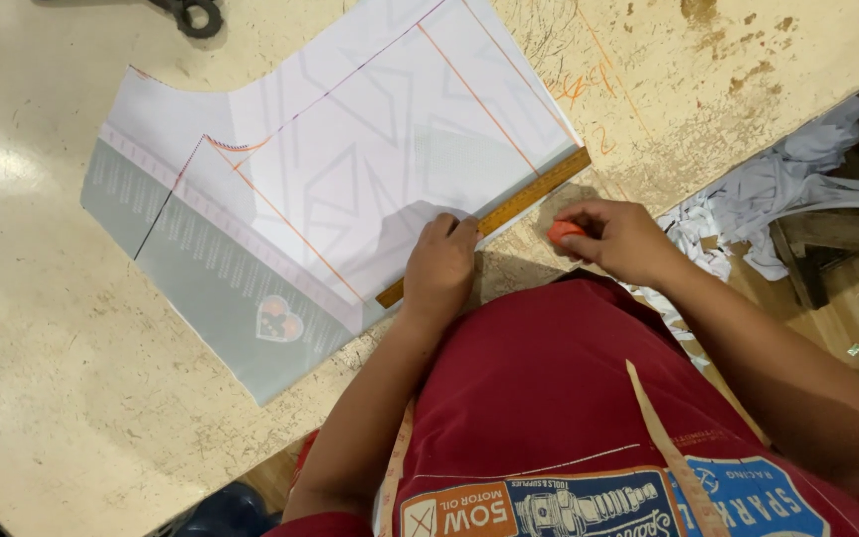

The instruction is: The person marks a pattern on a piece of white fabric using a red marker and a ruler, then cuts the fabric along the marked lines with a pair of scissors. After cutting, the person folds the fabric and marks additional lines.

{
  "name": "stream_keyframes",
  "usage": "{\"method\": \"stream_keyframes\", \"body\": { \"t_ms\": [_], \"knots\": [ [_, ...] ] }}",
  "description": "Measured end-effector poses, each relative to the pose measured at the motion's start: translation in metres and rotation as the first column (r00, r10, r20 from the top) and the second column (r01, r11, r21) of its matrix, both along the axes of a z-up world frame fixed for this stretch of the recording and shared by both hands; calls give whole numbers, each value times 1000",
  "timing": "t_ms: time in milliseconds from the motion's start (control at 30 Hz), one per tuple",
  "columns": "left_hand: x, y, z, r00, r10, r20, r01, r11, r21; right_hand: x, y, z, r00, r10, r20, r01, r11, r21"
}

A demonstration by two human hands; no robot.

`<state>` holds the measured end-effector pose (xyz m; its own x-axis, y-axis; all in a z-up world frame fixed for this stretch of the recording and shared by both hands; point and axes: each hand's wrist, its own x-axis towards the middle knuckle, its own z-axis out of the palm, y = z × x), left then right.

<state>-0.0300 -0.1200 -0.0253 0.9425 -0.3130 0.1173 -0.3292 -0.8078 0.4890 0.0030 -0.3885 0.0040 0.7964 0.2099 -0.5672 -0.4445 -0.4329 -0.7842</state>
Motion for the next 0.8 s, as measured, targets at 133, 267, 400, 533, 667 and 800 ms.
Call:
{"method": "stream_keyframes", "body": {
  "t_ms": [133, 267, 400, 533, 667, 800],
  "knots": [
    [4, -1, 8, 1000, -3, -19, 3, 1000, -8, -2, 18, -4, 988, 117, 100, -106, 989, -103],
    [4, -1, 7, 995, 14, -100, -16, 1000, -27, -5, 38, -13, 942, 205, 265, -151, 966, -211],
    [4, 0, 12, 994, 28, -102, -29, 999, -12, -3, 56, -26, 898, 227, 376, -151, 963, -222],
    [5, -1, 9, 991, 25, -129, -25, 1000, -4, -4, 58, -31, 890, 229, 394, -145, 962, -231],
    [4, -1, 3, 966, 38, -255, -47, 998, -29, -6, 59, -34, 894, 221, 390, -132, 962, -241],
    [5, -1, 0, 963, 42, -266, -50, 998, -23, -7, 61, -35, 886, 230, 403, -127, 956, -266]
  ]
}}
